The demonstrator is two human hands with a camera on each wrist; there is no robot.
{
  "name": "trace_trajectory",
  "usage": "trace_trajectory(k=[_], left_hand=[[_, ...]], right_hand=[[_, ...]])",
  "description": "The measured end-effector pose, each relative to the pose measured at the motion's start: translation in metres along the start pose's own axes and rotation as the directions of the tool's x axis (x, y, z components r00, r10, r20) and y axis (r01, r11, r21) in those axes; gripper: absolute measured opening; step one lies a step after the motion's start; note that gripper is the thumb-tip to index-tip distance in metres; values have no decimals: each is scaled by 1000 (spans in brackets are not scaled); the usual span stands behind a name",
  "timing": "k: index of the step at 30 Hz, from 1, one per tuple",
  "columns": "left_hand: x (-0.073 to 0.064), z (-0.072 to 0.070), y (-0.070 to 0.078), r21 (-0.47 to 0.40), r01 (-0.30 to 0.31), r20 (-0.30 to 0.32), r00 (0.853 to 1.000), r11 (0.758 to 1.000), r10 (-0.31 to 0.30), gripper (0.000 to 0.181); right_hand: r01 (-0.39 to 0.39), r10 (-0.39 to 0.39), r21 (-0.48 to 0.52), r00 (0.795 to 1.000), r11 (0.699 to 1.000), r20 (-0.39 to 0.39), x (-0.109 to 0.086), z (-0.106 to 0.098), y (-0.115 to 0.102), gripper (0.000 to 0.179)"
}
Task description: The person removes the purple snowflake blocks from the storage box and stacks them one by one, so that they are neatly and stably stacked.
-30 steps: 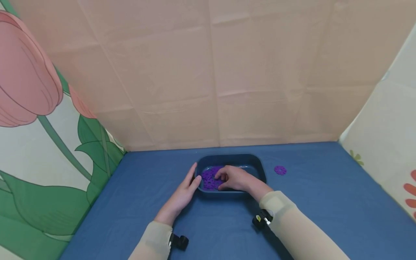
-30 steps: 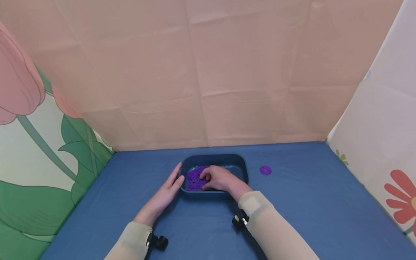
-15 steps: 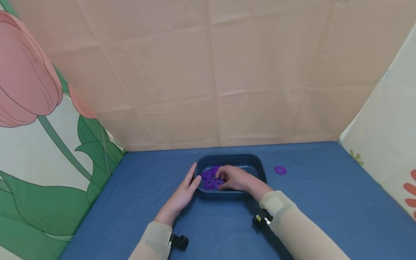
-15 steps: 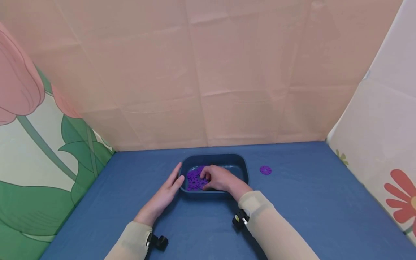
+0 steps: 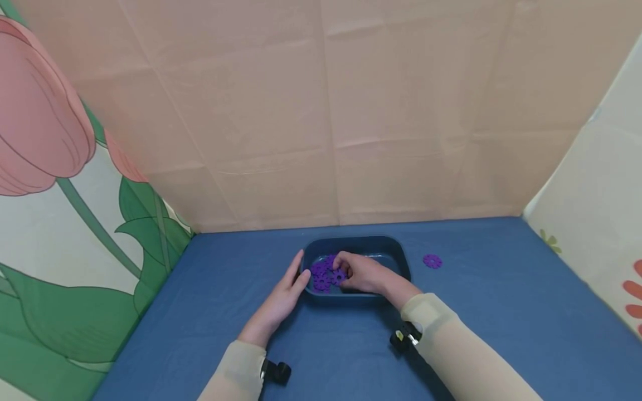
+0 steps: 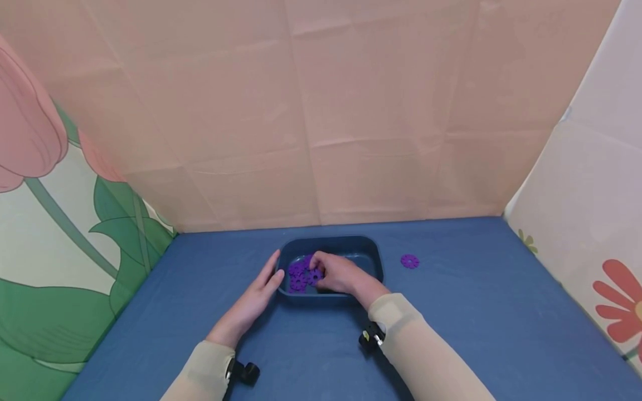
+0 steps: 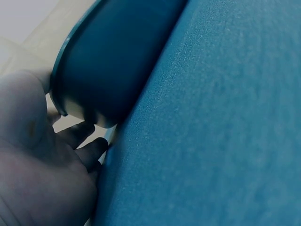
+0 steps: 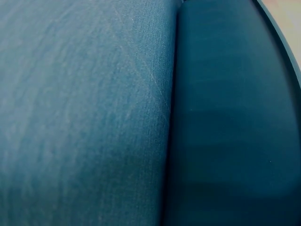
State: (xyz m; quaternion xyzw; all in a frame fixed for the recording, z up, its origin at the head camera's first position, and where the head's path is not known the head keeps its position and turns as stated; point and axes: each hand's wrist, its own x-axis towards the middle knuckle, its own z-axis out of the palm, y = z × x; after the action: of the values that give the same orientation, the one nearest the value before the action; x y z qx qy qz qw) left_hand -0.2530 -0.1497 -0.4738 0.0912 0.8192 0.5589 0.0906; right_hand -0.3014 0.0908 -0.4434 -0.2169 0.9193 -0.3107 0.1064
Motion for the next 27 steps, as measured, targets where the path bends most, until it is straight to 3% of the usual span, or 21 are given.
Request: trace_trajectory(k=[7, 17, 27], left_hand=[[-1, 0, 4, -8, 17, 1, 1000, 1000, -17, 72], [-17, -2, 34, -34, 27, 22, 999, 999, -26, 71], [-18, -1, 35, -43, 34, 25, 999, 999, -32, 68]], right_hand=[[1, -2, -27, 1000, 1000, -1, 0, 0, 0, 34], [10, -9, -30, 1000, 999, 19, 1, 1, 0, 39], [49, -48, -66, 998, 997, 28, -1, 1, 0, 37]])
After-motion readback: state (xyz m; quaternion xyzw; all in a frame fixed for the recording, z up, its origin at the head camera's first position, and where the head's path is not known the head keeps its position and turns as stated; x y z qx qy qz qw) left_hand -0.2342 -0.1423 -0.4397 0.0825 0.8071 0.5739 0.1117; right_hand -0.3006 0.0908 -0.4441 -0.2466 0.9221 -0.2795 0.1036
